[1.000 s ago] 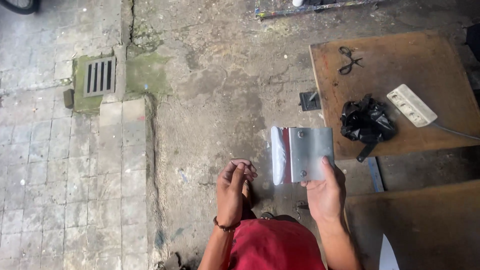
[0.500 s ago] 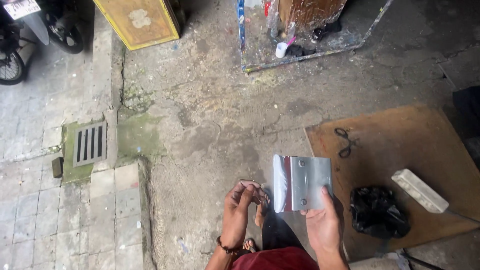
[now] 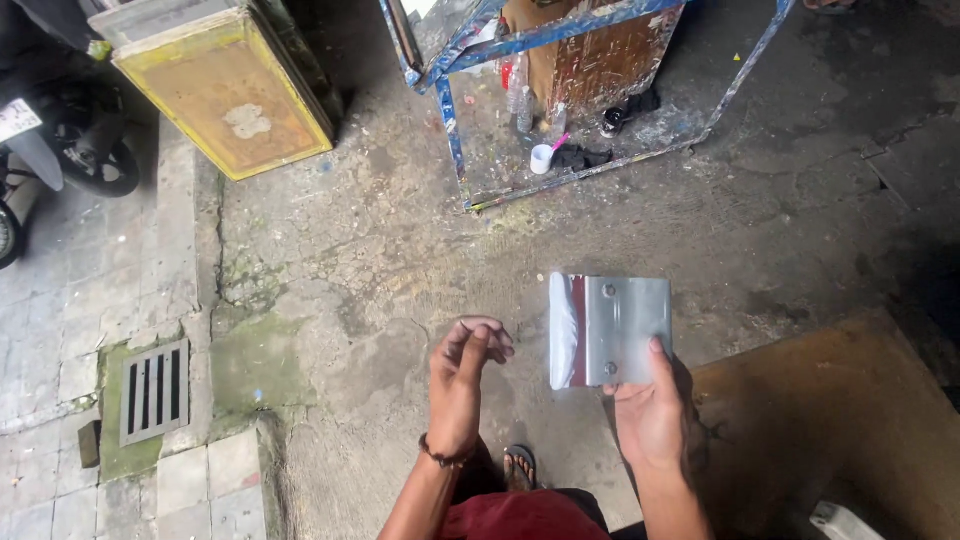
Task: The person uses a squeegee to spread white ink across a screen printing frame. They then walk to a different station and continue spreading ink on a second screen frame.
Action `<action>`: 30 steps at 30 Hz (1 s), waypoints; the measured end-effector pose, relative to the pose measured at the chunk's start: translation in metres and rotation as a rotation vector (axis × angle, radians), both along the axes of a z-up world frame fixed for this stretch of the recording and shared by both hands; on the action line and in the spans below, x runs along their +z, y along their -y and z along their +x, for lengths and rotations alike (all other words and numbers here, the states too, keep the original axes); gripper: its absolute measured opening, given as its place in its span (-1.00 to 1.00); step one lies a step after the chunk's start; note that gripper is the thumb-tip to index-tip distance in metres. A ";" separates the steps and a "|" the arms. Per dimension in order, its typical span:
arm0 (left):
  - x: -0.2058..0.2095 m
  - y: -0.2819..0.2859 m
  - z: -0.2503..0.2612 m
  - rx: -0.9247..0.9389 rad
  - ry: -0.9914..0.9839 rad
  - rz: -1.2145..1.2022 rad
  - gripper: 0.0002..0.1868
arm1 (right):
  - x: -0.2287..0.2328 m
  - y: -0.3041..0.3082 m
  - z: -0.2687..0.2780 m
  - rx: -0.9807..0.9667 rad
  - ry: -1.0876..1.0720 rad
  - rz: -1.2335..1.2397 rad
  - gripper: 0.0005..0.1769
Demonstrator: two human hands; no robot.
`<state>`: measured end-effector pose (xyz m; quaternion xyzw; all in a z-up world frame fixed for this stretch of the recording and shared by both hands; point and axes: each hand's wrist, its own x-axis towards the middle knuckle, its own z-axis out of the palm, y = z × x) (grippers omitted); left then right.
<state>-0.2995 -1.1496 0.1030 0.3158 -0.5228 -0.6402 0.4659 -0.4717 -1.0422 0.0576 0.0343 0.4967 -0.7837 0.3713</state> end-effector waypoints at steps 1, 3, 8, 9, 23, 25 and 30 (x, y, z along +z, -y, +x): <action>0.006 0.019 -0.012 -0.006 0.000 0.005 -0.72 | 0.007 0.013 -0.011 -0.006 0.000 0.005 -0.64; 0.021 0.058 -0.038 -0.014 -0.044 0.026 -0.78 | 0.023 0.041 -0.035 -0.014 -0.133 -0.058 -0.81; 0.029 0.155 -0.103 -0.106 -0.126 -0.015 -0.76 | 0.062 0.116 -0.080 -0.162 -0.213 -0.159 -0.77; 0.028 0.175 -0.117 -0.112 -0.195 -0.022 -0.78 | 0.076 0.132 -0.086 -0.205 -0.262 -0.223 -0.76; 0.074 0.326 -0.307 -0.346 -0.375 0.016 -0.74 | 0.137 0.270 -0.212 -0.485 -0.283 -0.361 -0.80; 0.073 0.337 -0.331 -0.361 -0.372 0.020 -0.74 | 0.126 0.275 -0.242 -0.492 -0.292 -0.362 -0.79; 0.077 0.365 -0.417 -0.428 -0.353 0.028 -0.75 | 0.105 0.290 -0.345 -0.434 -0.251 -0.403 -0.27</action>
